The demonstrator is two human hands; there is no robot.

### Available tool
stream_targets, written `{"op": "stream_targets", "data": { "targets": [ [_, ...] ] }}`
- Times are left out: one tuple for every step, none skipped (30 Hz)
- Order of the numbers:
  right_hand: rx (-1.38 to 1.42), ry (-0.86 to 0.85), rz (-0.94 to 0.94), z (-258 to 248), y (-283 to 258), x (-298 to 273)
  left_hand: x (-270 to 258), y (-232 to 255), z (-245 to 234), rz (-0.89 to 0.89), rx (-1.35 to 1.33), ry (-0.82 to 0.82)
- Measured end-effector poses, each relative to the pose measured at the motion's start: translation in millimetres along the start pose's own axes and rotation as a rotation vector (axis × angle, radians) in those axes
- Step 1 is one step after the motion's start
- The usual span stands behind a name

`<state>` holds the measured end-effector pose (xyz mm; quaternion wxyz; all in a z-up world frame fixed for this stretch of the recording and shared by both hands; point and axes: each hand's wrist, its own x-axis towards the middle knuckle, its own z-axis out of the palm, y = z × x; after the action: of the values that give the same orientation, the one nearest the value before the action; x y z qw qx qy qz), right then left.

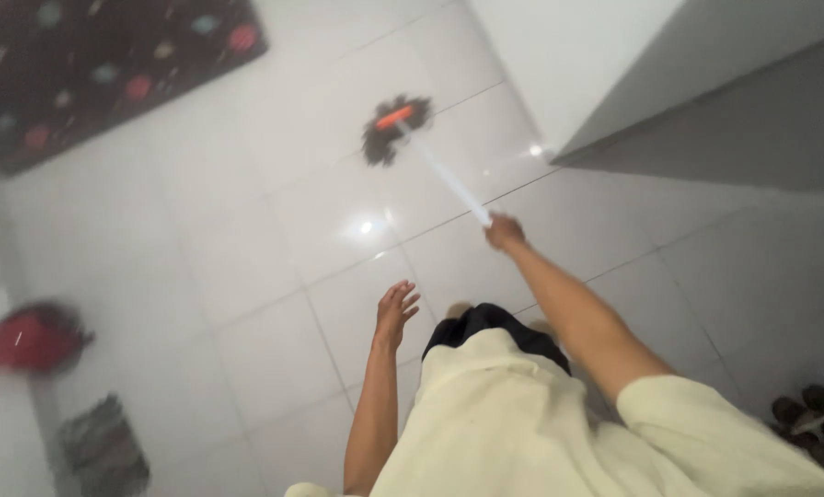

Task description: The person cleans the tiled floor using a mop, moving it across the surface and around furniture, rugs, and a toy shelf.

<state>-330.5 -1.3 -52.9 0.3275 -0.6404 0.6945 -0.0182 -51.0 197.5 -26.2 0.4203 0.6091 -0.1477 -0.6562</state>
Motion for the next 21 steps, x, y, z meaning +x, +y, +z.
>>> {"op": "stream_targets", "data": {
  "targets": [
    [0.009, -0.045, 0.043, -3, -17, 7, -18, -1, -13, 0.009, -0.033, 0.030],
    [0.021, -0.093, 0.079, -8, -28, 19, -28, -4, -18, 0.022, -0.063, 0.058],
    [0.026, -0.134, 0.105, -14, -34, 28, -39, -11, -23, 0.025, -0.106, 0.098],
    [0.026, -0.156, 0.119, -20, -38, 31, -51, -19, -28, 0.030, -0.146, 0.125],
    [-0.023, -0.147, 0.074, -23, -41, 30, -63, -29, -33, 0.036, -0.185, 0.153],
    [-0.070, -0.131, 0.034, -26, -42, 28, -72, -40, -37, 0.022, -0.226, 0.180],
    [-0.115, -0.116, -0.006, -28, -43, 24, -80, -52, -41, 0.008, -0.267, 0.207],
    [-0.097, -0.144, 0.015, -31, -41, 17, -84, -62, -41, -0.010, -0.305, 0.231],
    [-0.078, -0.172, 0.035, -34, -37, 10, -85, -71, -39, -0.006, -0.343, 0.235],
    [-0.060, -0.204, 0.063, -33, -27, -3, -89, -82, -36, -0.008, -0.380, 0.240],
    [-0.069, -0.202, 0.039, -30, -17, -15, -94, -92, -33, -0.011, -0.416, 0.245],
    [-0.077, -0.193, 0.015, -31, -5, -23, -95, -98, -27, -0.020, -0.418, 0.243],
    [-0.085, -0.184, -0.009, -31, 9, -30, -96, -104, -18, -0.030, -0.420, 0.240],
    [-0.104, -0.180, -0.027, -31, 25, -37, -94, -107, -9, -0.038, -0.419, 0.237],
    [-0.124, -0.175, -0.046, -31, 42, -46, -92, -109, 3, -0.032, -0.423, 0.214],
    [-0.143, -0.169, -0.062, -31, 59, -57, -90, -111, 16, -0.026, -0.425, 0.189],
    [-0.171, -0.182, -0.056, -31, 74, -69, -88, -112, 28, -0.021, -0.428, 0.164],
    [-0.203, -0.196, -0.050, -33, 91, -82, -86, -113, 42, -0.015, -0.406, 0.147],
    [-0.235, -0.210, -0.044, -35, 107, -98, -85, -112, 55, -0.009, -0.384, 0.130],
    [-0.217, -0.205, -0.020, -37, 123, -115, -86, -115, 67, -0.004, -0.364, 0.118],
    [-0.199, -0.200, 0.003, -39, 140, -135, -89, -121, 81, -0.003, -0.356, 0.096]
  ]
}}
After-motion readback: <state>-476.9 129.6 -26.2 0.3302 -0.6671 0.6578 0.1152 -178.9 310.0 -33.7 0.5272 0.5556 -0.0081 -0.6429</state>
